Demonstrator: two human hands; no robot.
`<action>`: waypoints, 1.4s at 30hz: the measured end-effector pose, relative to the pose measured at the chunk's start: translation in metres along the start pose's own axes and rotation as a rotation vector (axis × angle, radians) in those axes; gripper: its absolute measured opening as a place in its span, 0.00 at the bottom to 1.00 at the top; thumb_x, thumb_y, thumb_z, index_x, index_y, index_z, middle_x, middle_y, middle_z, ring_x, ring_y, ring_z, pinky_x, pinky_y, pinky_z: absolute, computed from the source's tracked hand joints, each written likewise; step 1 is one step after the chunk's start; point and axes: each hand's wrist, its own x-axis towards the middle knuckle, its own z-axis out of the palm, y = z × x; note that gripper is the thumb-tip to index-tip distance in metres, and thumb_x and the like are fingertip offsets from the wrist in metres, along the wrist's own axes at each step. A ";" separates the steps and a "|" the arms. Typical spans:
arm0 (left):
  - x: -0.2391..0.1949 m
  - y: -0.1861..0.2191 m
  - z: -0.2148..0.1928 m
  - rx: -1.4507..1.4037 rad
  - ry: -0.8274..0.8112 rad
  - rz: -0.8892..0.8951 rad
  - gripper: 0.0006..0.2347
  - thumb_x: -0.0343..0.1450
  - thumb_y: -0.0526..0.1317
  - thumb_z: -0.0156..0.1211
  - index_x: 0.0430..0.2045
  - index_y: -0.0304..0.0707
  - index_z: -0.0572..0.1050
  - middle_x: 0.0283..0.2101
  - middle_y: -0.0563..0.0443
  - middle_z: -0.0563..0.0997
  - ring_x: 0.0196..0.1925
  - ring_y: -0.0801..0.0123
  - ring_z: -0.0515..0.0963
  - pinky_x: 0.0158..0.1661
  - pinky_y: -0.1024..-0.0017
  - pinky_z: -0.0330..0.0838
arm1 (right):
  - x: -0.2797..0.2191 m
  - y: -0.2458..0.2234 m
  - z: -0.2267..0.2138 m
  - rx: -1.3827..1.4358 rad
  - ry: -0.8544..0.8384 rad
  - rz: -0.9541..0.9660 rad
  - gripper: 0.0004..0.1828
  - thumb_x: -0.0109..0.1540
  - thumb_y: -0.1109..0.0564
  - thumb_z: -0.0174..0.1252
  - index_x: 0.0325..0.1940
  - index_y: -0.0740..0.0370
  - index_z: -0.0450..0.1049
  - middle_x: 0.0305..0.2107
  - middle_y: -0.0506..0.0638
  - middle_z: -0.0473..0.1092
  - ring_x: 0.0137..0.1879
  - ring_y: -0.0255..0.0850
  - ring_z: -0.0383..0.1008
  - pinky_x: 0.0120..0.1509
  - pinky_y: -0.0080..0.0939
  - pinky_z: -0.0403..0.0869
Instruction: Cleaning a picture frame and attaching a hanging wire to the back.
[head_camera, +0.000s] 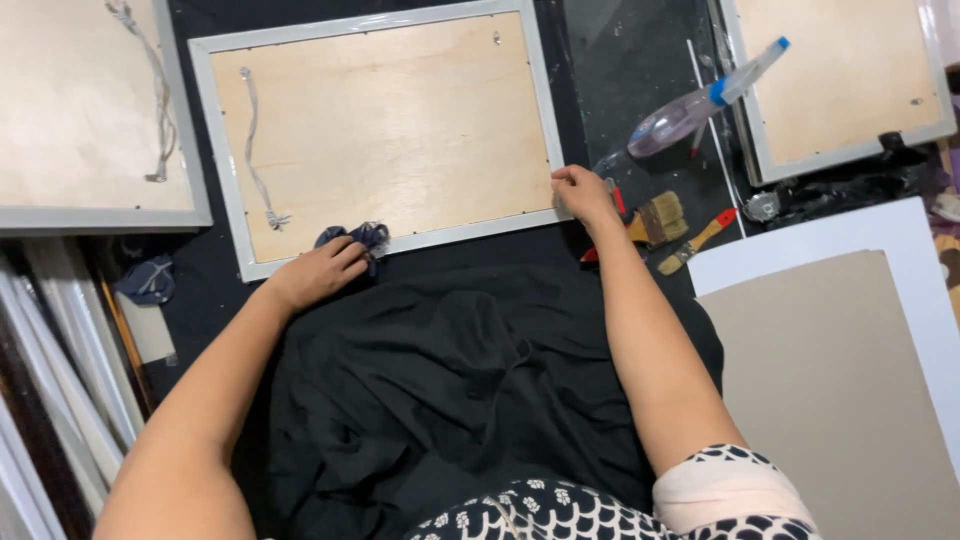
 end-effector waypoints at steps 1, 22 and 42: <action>-0.019 -0.006 -0.002 0.005 -0.010 -0.023 0.11 0.77 0.36 0.44 0.51 0.43 0.71 0.54 0.49 0.72 0.62 0.55 0.74 0.61 0.67 0.72 | 0.003 0.006 0.001 -0.003 -0.017 -0.018 0.16 0.63 0.49 0.55 0.52 0.49 0.81 0.42 0.54 0.77 0.55 0.54 0.75 0.57 0.55 0.72; -0.138 -0.022 0.025 -0.244 0.134 -0.922 0.08 0.77 0.29 0.48 0.48 0.40 0.70 0.50 0.50 0.72 0.58 0.59 0.76 0.60 0.68 0.71 | 0.039 0.046 0.037 -0.193 0.160 0.049 0.23 0.63 0.45 0.63 0.53 0.65 0.77 0.40 0.60 0.77 0.54 0.58 0.76 0.55 0.57 0.74; -0.005 -0.259 0.120 0.081 0.292 -1.155 0.03 0.75 0.31 0.62 0.38 0.38 0.75 0.41 0.50 0.77 0.47 0.66 0.80 0.55 0.73 0.75 | 0.055 0.058 0.031 -0.209 0.058 0.143 0.23 0.64 0.49 0.66 0.55 0.67 0.71 0.39 0.60 0.76 0.52 0.60 0.78 0.53 0.60 0.75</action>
